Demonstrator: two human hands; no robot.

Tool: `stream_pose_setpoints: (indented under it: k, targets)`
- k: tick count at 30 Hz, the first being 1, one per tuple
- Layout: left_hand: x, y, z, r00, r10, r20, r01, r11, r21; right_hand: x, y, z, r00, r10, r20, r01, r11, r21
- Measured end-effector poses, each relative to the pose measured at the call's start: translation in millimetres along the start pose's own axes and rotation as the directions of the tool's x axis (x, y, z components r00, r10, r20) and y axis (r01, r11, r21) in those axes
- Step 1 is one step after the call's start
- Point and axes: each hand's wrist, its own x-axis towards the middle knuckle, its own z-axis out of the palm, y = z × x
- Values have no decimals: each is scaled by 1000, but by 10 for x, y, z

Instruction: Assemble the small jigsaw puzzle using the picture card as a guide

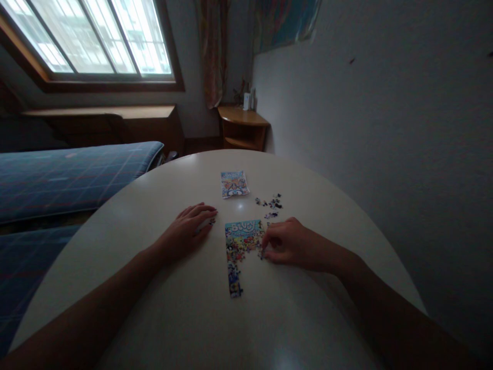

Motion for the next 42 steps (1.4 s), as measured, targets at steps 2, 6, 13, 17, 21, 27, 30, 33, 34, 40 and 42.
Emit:
stream_pose_setpoints:
  k: [2,6,13,17,21,27,30,33,34,40,42]
  targets:
    - [0,0,3,1000,1,-2,-1,1000,4,4,0,1,1000,-10,12,10,1000,9]
    - [3,-7,9,1000,1,-13,-1,1000,-7,3,11,11,1000,-12,8,11,1000,23]
    - [4,-4,9,1000,3,-18,-3,1000,-9,-12,-16,25,998,70,-4,-70,997,-35]
    - [2,7,9,1000,2,-20,-2,1000,-3,-16,-18,30,997,80,16,-80,997,-13]
    - [5,13,4,1000,-5,-11,5,1000,-1,-22,-12,17,997,76,33,-77,997,10]
    - [5,-5,1,1000,-2,-2,2,1000,3,-5,-17,0,994,107,16,-107,994,15]
    - [0,-16,6,1000,-2,0,2,1000,9,1,0,9,992,125,-3,-125,992,10]
    - [-5,-17,7,1000,-1,0,1,1000,6,0,46,28,993,115,-30,-115,993,7]
    - [-6,-16,7,1000,1,-2,0,1000,3,0,64,34,993,107,-42,-107,994,4]
    - [-7,-7,11,1000,-2,-5,2,1000,-5,6,123,28,991,106,-80,-109,993,-36]
    - [-5,-4,14,1000,-2,-9,2,1000,-9,5,118,15,987,140,-79,-146,987,-68]
